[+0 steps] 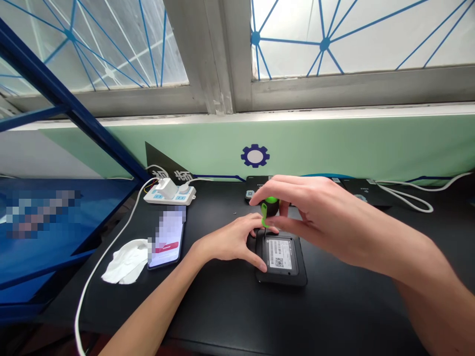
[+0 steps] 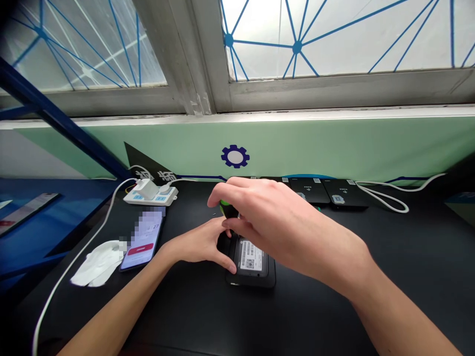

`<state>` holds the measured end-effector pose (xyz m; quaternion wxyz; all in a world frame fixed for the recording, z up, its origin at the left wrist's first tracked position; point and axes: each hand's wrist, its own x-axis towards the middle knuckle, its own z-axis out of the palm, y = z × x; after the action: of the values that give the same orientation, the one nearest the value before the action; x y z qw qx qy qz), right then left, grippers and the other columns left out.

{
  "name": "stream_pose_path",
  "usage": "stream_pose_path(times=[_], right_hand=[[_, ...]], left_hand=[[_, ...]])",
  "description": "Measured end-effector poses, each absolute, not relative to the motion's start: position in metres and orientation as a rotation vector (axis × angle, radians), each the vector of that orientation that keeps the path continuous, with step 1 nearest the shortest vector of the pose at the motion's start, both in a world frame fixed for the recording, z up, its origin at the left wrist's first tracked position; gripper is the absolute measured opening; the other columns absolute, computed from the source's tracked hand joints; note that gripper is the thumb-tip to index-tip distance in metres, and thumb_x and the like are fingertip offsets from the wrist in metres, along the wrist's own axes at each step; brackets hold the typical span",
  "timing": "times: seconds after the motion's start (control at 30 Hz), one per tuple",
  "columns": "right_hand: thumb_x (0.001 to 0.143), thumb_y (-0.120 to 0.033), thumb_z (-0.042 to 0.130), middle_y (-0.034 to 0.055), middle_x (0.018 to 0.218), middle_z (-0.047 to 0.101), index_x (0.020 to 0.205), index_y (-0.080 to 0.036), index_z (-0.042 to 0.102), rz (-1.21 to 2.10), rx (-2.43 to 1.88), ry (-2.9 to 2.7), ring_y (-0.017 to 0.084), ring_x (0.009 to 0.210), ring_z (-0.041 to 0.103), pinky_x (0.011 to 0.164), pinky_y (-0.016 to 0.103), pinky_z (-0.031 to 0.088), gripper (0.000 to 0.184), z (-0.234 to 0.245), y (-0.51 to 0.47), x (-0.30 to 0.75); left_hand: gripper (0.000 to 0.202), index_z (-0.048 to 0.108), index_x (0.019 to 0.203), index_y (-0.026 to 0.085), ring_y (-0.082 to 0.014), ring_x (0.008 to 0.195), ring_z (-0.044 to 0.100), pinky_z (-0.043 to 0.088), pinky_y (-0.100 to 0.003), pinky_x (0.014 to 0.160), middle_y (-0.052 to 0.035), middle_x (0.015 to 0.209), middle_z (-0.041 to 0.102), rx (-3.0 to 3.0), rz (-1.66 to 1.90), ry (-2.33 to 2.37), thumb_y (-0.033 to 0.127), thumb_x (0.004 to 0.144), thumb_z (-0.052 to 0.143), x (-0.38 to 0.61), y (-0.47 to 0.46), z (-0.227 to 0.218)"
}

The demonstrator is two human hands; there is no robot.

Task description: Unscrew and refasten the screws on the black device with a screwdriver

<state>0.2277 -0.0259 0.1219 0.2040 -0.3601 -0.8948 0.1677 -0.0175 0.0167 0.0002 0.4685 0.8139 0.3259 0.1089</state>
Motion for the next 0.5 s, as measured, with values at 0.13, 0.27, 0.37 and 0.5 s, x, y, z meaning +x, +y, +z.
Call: stream_pose_path(times=[0.13,0.27,0.37,0.5], right_hand=[[0.11,-0.033,0.07,-0.0028,0.103,0.074,0.12,-0.026,0.072,0.354,-1.068,-2.49,0.016,0.078,0.065,0.065,0.033,0.041,0.012,0.122,-0.024,0.223],[0.105,-0.045,0.078,-0.0022,0.096,0.072,0.114,-0.022,0.074,0.159,-1.179,-2.458,0.017,0.071,0.061,0.062,0.036,0.038,0.025,0.12,-0.024,0.217],[0.108,-0.045,0.073,-0.0015,0.114,0.073,0.122,-0.025,0.071,0.231,-1.14,-2.456,0.017,0.082,0.065,0.068,0.035,0.042,0.024,0.121,-0.027,0.221],[0.112,-0.026,0.063,-0.0034,0.121,0.072,0.131,-0.03,0.067,0.435,-1.058,-2.514,0.015,0.092,0.066,0.076,0.032,0.045,0.019,0.125,-0.03,0.23]], left_hand=[[0.074,0.075,0.132,0.028,-0.0335,0.122,0.063,0.059,-0.04,0.097,-0.0086,0.134,0.065,1.996,0.272,0.789,0.055,0.07,0.105,-0.018,0.017,0.001],[0.077,0.074,0.134,0.028,-0.0335,0.12,0.064,0.058,-0.04,0.097,-0.0082,0.134,0.067,1.992,0.29,0.769,0.052,0.067,0.107,-0.017,0.017,0.001],[0.079,0.073,0.134,0.027,-0.0321,0.116,0.064,0.058,-0.039,0.095,-0.008,0.131,0.066,1.991,0.276,0.793,0.053,0.067,0.106,-0.017,0.017,0.001],[0.071,0.074,0.125,0.026,-0.0311,0.116,0.063,0.058,-0.038,0.096,-0.0063,0.123,0.065,2.0,0.25,0.795,0.055,0.068,0.106,-0.018,0.017,0.001]])
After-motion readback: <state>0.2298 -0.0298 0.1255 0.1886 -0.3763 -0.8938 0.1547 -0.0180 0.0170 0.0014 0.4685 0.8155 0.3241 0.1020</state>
